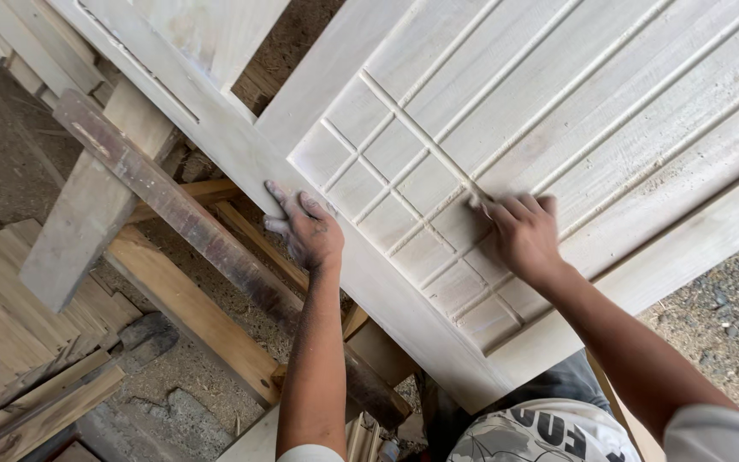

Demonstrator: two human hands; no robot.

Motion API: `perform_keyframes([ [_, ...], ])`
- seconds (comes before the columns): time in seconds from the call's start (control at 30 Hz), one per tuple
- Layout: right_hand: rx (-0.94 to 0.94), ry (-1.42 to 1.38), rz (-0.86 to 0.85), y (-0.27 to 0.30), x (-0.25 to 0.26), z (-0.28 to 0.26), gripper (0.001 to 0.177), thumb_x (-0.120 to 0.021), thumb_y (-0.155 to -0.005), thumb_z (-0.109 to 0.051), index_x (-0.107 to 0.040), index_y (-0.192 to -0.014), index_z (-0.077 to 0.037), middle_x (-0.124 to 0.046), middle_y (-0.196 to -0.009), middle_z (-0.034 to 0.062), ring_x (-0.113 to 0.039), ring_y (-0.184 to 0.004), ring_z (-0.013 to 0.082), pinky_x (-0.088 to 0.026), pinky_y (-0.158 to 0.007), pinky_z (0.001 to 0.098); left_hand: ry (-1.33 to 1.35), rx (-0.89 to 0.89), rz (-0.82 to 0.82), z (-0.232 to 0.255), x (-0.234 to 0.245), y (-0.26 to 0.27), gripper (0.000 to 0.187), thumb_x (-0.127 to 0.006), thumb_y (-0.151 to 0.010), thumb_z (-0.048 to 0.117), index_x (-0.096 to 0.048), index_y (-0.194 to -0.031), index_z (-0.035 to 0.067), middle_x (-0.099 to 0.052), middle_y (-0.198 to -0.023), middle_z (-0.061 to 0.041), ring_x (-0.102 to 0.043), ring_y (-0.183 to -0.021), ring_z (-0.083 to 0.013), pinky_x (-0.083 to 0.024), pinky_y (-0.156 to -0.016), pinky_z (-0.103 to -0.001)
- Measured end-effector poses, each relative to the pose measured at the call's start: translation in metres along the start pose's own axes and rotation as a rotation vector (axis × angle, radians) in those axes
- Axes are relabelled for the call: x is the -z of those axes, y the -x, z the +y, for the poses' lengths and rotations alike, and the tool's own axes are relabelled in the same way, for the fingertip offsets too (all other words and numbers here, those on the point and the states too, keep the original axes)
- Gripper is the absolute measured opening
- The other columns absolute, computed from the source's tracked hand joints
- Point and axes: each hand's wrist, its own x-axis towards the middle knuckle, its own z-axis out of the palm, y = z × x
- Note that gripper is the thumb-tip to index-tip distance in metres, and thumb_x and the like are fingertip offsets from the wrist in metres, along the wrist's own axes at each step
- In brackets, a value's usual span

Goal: The person sands the grooves of a wooden panel by hand using a piece of sandpaper.

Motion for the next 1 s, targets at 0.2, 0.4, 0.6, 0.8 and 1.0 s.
perform_keyframes([
  [0.2,0.145,-0.112,0.147,-0.061,-0.026,-0.006,0.024,-0.07,-0.097,-0.012,-0.076,-0.121,-0.011,-0.072,-0.104,0.0047,-0.062,-0.096,0.0221,-0.039,-0.093,0.0375,-0.114,-0.074,0.091,-0.012,-0.006,-0.002,0.067,-0.032,-0.11,0.047,-0.005,-0.167,0.024,-0.032,-0.143,-0.036,-0.064,-0.096,-0.0475,-0.06,-0.08,-0.051],
  [0.4,0.08,-0.051,0.122,-0.014,-0.003,-0.003,0.004,-0.075,-0.099,-0.016,-0.075,-0.102,-0.013,-0.071,-0.093,0.0034,-0.061,-0.089,0.0207,-0.039,-0.088,0.0407,-0.052,-0.007,0.032,-0.001,-0.001,-0.001,0.066,-0.03,-0.109,0.048,-0.002,-0.165,0.026,-0.027,-0.143,-0.04,-0.064,-0.097,-0.0484,-0.062,-0.077,-0.048],
  [0.6,0.016,-0.069,0.089,-0.074,-0.018,-0.029,0.018,-0.068,-0.09,-0.01,-0.075,-0.107,-0.012,-0.071,-0.095,0.0048,-0.062,-0.096,0.0233,-0.039,-0.092,0.0406,-0.03,-0.019,0.05,-0.004,0.0,0.003,0.066,-0.03,-0.106,0.048,-0.006,-0.164,0.027,-0.035,-0.143,-0.033,-0.066,-0.096,-0.0442,-0.062,-0.081,-0.048],
  [0.8,-0.306,-0.284,0.02,0.109,0.09,0.009,0.013,-0.07,-0.098,-0.015,-0.072,-0.089,-0.006,-0.063,-0.077,0.0066,-0.056,-0.074,0.0225,-0.037,-0.078,0.037,-0.384,-0.185,0.341,-0.002,-0.006,0.006,0.061,-0.04,-0.108,0.046,-0.024,-0.163,0.024,-0.022,-0.158,-0.034,-0.049,-0.126,-0.0401,-0.048,-0.1,-0.057],
  [1.0,-0.453,-0.693,0.171,0.138,0.119,0.054,0.009,-0.068,-0.105,-0.01,-0.072,-0.106,-0.002,-0.058,-0.075,0.0046,-0.051,-0.071,0.0131,-0.04,-0.066,0.0297,-0.136,-0.951,-0.184,0.058,-0.05,0.069,0.04,-0.061,-0.1,0.021,-0.064,-0.14,0.019,-0.055,-0.14,-0.017,-0.053,-0.13,-0.0311,-0.043,-0.115,-0.05],
])
